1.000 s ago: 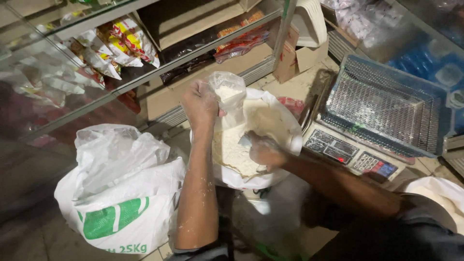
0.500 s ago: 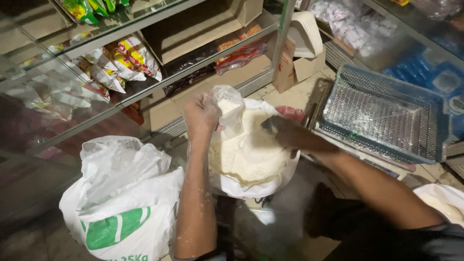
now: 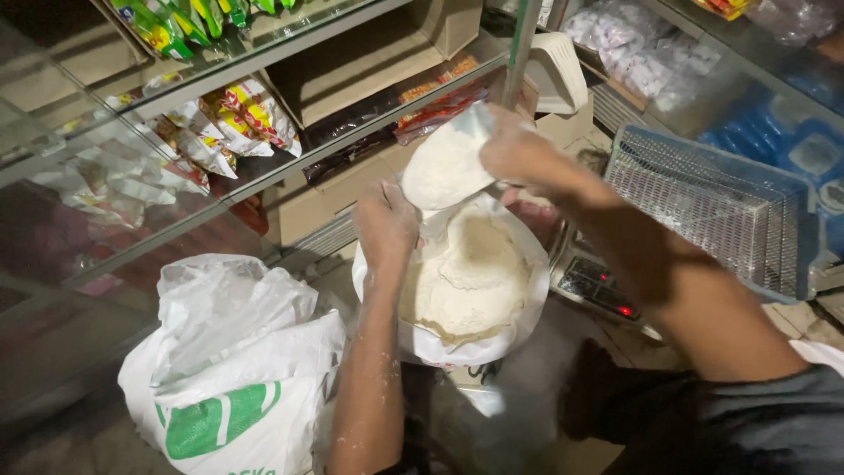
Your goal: Packaging flour from a large sack into smaller individual bags using a scale for weight measurement.
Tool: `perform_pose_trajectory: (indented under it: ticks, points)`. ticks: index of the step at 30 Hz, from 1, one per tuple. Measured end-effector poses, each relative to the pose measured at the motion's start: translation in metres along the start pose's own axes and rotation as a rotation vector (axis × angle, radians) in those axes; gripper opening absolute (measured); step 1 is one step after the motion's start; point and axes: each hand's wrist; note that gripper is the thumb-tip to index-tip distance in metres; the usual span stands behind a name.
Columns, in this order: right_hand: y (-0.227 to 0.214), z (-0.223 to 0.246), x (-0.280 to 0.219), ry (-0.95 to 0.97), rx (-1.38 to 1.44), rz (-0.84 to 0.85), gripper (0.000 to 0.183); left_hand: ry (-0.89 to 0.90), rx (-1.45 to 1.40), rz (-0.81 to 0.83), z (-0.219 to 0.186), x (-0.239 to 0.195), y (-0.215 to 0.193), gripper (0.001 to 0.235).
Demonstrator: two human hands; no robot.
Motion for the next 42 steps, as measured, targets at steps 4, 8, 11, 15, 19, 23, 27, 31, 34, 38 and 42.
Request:
perform_pose_trajectory:
  ticks: [4, 8, 11, 15, 19, 23, 27, 31, 34, 38, 42]
  points:
    - [0.034, -0.01, 0.014, -0.141, -0.293, -0.017, 0.064, 0.04, 0.058, -0.054, 0.013, 0.007, 0.005, 0.036]
    - [0.068, -0.022, 0.026, -0.318, -0.683, -0.024, 0.041, 0.059, 0.08, -0.084, -0.015, -0.019, -0.012, 0.038]
    - [0.089, -0.034, 0.035, -0.438, -0.942, -0.018, 0.03, 0.062, 0.124, -0.109, -0.033, -0.035, -0.025, 0.036]
    - [0.086, 0.033, -0.035, -0.416, -0.943, 0.115, 0.042, 0.05, 0.152, -0.096, -0.01, -0.02, -0.022, 0.036]
    - [0.088, 0.048, -0.05, -0.543, -1.002, 0.097, 0.029, 0.023, 0.196, -0.063, 0.014, 0.0, -0.022, 0.036]
    - [0.08, 0.049, -0.055, -0.533, -0.911, 0.183, 0.023, 0.036, 0.283, -0.016, 0.029, 0.013, -0.024, 0.035]
    - [0.052, 0.077, -0.076, -0.425, -0.802, 0.104, 0.037, 0.017, 0.265, 0.028, 0.045, 0.027, -0.019, 0.033]
    - [0.012, 0.101, -0.095, -0.137, -0.595, 0.037, 0.054, -0.004, 0.564, -0.005, 0.025, 0.011, -0.027, 0.041]
    - [-0.005, 0.06, -0.087, -0.069, -0.48, -0.013, 0.053, -0.053, 0.597, 0.012, 0.02, 0.007, -0.028, 0.038]
    - [0.006, -0.096, -0.025, -0.243, -0.681, -0.042, 0.046, 0.012, 0.434, -0.017, 0.014, 0.008, -0.03, 0.03]
    - [0.061, -0.198, 0.001, -0.445, -0.974, -0.071, 0.038, 0.035, 0.447, -0.042, 0.009, 0.005, -0.03, 0.029]
Point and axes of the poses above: each hand's wrist, its own x-axis towards the middle knuckle, its own y-axis out of the palm, z = x × y, and after that the axes turned 8 degrees about x, right-handed
